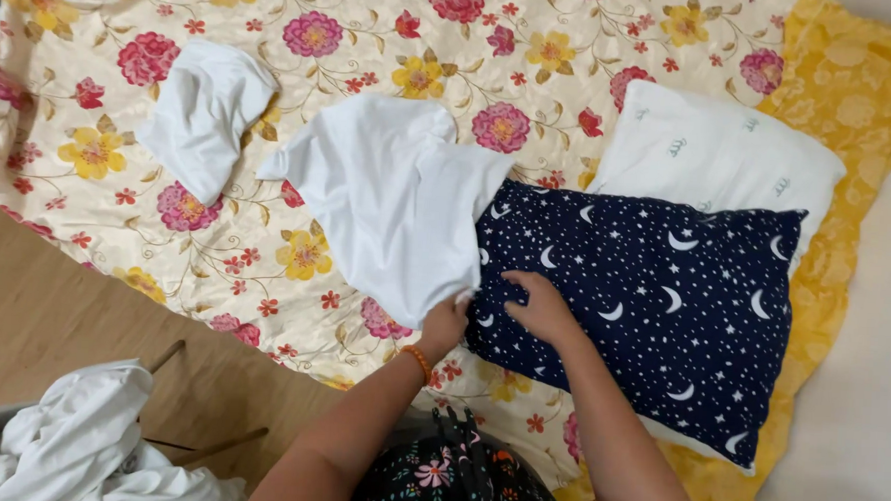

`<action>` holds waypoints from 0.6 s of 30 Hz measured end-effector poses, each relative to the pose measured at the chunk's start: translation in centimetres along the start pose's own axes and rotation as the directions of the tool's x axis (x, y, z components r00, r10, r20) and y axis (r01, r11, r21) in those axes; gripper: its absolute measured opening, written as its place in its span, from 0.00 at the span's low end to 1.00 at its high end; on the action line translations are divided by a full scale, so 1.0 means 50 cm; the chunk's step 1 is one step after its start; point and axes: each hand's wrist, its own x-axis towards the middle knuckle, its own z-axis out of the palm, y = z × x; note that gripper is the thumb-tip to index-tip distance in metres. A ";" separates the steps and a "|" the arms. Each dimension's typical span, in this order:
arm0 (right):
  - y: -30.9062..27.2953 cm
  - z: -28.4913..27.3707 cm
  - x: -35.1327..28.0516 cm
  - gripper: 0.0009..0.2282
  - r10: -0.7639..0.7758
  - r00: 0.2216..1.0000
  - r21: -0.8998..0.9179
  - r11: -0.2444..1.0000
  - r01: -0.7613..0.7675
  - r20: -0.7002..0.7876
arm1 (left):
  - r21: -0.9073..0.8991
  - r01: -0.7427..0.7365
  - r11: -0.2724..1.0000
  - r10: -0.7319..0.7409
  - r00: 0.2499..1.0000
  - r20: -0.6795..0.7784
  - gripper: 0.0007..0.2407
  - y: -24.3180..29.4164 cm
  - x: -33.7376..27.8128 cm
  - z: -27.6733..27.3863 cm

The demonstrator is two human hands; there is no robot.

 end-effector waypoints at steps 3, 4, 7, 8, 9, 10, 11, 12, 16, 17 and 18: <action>-0.101 -0.017 -0.065 0.36 -0.014 0.994 -0.420 0.906 0.060 0.112 | -0.096 0.029 0.995 -0.043 0.988 -0.147 0.17 -0.023 0.012 0.017; -0.122 -0.020 -0.079 0.36 -0.013 0.994 -0.422 0.905 0.058 0.108 | -0.096 0.025 0.995 -0.039 0.989 -0.146 0.17 -0.003 0.000 0.014; -0.147 -0.013 -0.109 0.46 0.100 0.966 -0.629 0.774 0.076 0.240 | -0.158 0.015 0.987 -0.049 0.975 -0.217 0.18 0.044 -0.035 0.006; -0.129 -0.001 -0.112 0.44 0.061 0.975 -0.645 0.758 0.095 0.214 | -0.169 0.030 0.985 -0.071 0.968 -0.242 0.18 0.050 -0.044 0.008; -0.111 0.012 -0.115 0.43 0.021 0.982 -0.661 0.742 0.111 0.188 | -0.180 0.045 0.983 -0.093 0.959 -0.267 0.18 0.055 -0.052 0.010; -0.081 0.028 -0.114 0.43 0.021 0.981 -0.662 0.741 0.113 0.191 | -0.182 0.047 0.982 -0.095 0.959 -0.268 0.18 0.067 -0.064 0.007; -0.050 0.043 -0.112 0.36 -0.074 0.991 -0.661 0.739 0.131 0.113 | -0.199 0.051 0.979 -0.108 0.952 -0.285 0.18 0.078 -0.076 0.004; -0.018 0.060 -0.111 0.30 -0.169 0.985 -0.661 0.735 0.151 0.037 | -0.218 0.058 0.974 -0.124 0.945 -0.303 0.19 0.088 -0.090 0.003; 0.054 0.070 -0.084 0.23 -0.195 0.974 -0.537 0.837 0.105 -0.113 | -0.276 -0.012 0.961 -0.051 0.974 -0.220 0.18 0.158 -0.171 0.029; 0.071 0.066 -0.077 0.21 -0.122 0.961 -0.317 0.948 0.038 -0.248 | -0.270 -0.107 0.957 0.065 0.985 -0.161 0.19 0.181 -0.193 0.031; 0.088 0.063 -0.070 0.19 -0.012 0.934 -0.071 0.997 -0.014 -0.357 | -0.269 -0.203 0.941 0.183 0.978 -0.099 0.20 0.203 -0.214 0.032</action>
